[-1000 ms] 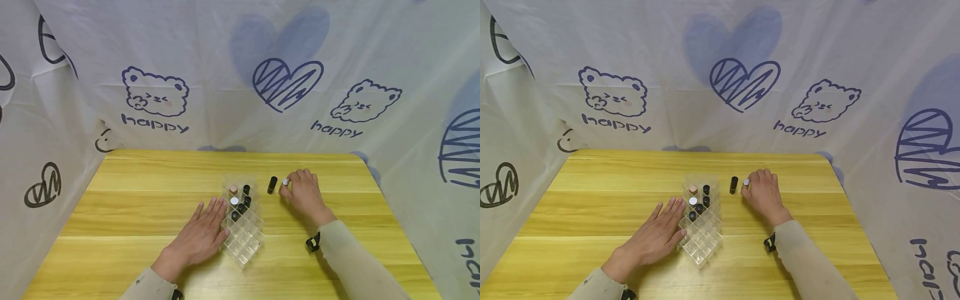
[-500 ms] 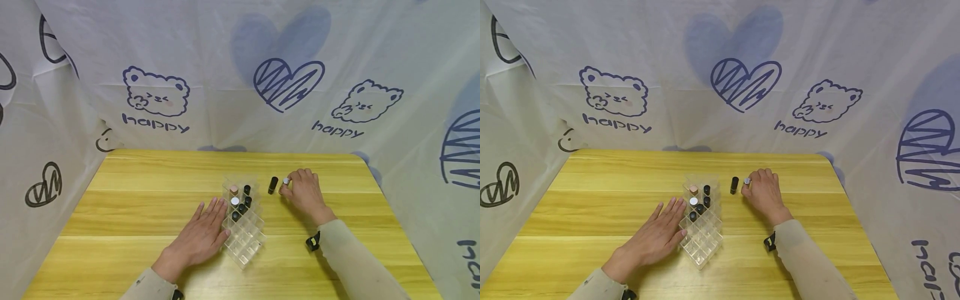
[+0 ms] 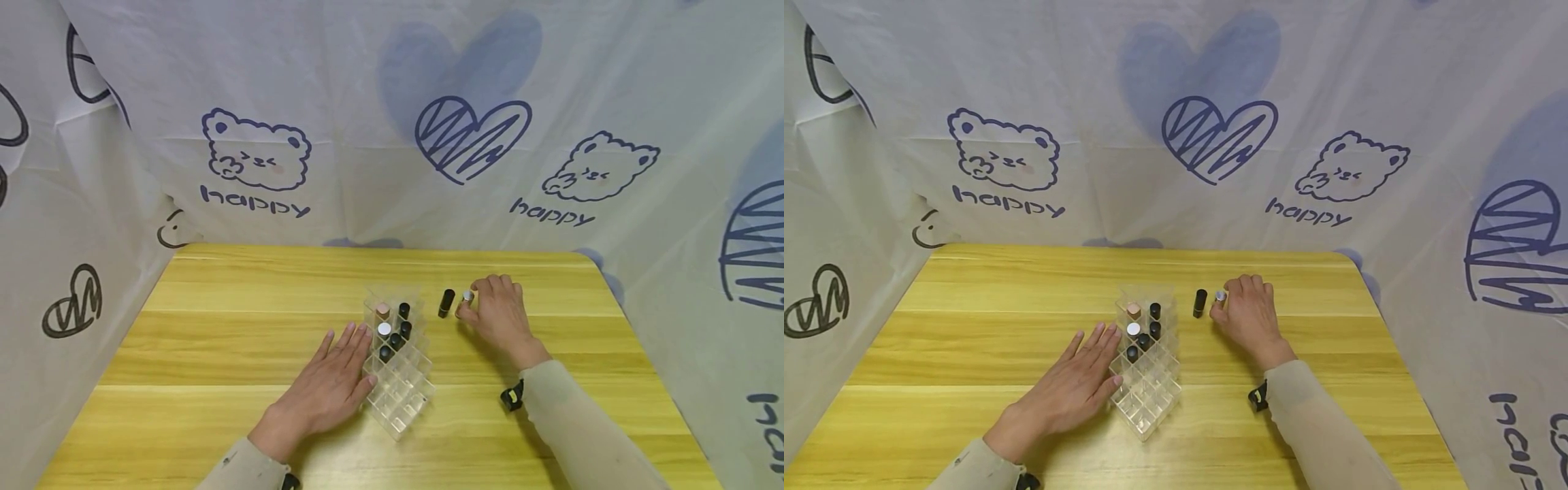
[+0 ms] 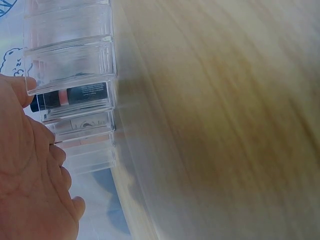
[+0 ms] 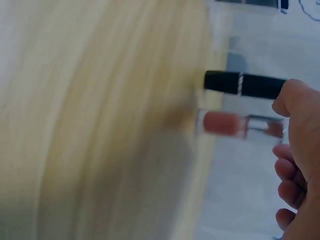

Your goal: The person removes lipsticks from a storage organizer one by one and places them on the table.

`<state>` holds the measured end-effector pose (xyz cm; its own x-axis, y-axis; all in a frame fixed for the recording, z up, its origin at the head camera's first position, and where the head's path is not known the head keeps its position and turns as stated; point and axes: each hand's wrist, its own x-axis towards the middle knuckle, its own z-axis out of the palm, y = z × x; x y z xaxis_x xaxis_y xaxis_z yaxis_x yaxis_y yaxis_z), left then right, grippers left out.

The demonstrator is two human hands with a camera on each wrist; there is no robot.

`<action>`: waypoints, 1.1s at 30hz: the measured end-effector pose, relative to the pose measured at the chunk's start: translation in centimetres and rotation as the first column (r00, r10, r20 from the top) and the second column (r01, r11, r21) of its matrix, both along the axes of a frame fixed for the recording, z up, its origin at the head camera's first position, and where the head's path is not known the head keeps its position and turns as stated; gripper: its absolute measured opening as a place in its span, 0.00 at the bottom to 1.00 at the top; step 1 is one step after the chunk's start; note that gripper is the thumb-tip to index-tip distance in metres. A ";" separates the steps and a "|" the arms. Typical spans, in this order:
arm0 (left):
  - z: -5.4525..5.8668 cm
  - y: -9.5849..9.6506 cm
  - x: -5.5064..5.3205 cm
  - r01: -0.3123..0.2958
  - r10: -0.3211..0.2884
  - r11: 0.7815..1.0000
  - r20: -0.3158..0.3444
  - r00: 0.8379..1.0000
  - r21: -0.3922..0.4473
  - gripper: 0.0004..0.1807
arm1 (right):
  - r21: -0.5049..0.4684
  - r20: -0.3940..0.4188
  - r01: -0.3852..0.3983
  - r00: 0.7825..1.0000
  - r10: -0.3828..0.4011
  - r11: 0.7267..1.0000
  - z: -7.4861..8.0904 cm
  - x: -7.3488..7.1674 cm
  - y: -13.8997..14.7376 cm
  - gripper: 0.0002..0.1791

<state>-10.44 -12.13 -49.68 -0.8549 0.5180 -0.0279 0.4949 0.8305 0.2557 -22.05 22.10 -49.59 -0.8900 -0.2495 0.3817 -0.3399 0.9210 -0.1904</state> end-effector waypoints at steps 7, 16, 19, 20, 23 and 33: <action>0.0 0.0 0.1 0.004 -0.004 1.000 -0.020 1.000 -0.005 0.41 | -0.040 -0.243 -0.149 0.961 0.135 0.988 1.9 2.1 -3.1 0.19; -0.1 0.0 0.1 0.000 0.000 1.000 -0.029 1.000 0.006 0.41 | 0.017 -0.299 -0.391 0.876 0.378 0.920 2.7 5.9 -8.8 0.14; -0.1 0.0 0.1 0.000 0.000 1.000 -0.030 1.000 0.002 0.41 | 0.069 -0.230 -0.418 0.877 0.423 0.906 2.5 6.7 -9.9 0.15; -0.1 0.0 0.1 0.000 0.000 1.000 -0.031 1.000 0.001 0.40 | 0.080 -0.207 -0.425 0.878 0.432 0.902 2.4 6.9 -10.1 0.15; -0.1 0.0 0.0 0.000 0.000 1.000 -0.028 1.000 0.000 0.40 | 0.112 -0.149 -0.439 0.879 0.452 0.891 2.1 7.2 -10.6 0.16; 0.0 0.0 0.0 0.008 -0.007 1.000 -0.051 0.999 0.009 0.40 | 0.162 -0.111 -0.492 0.852 0.511 0.855 1.6 7.1 -11.2 0.15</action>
<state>-10.40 -12.14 -49.72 -0.8512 0.5245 0.0206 0.5137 0.8244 0.2377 -14.92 10.88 -47.99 -0.5677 -0.7002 0.4330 -0.7767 0.6299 0.0001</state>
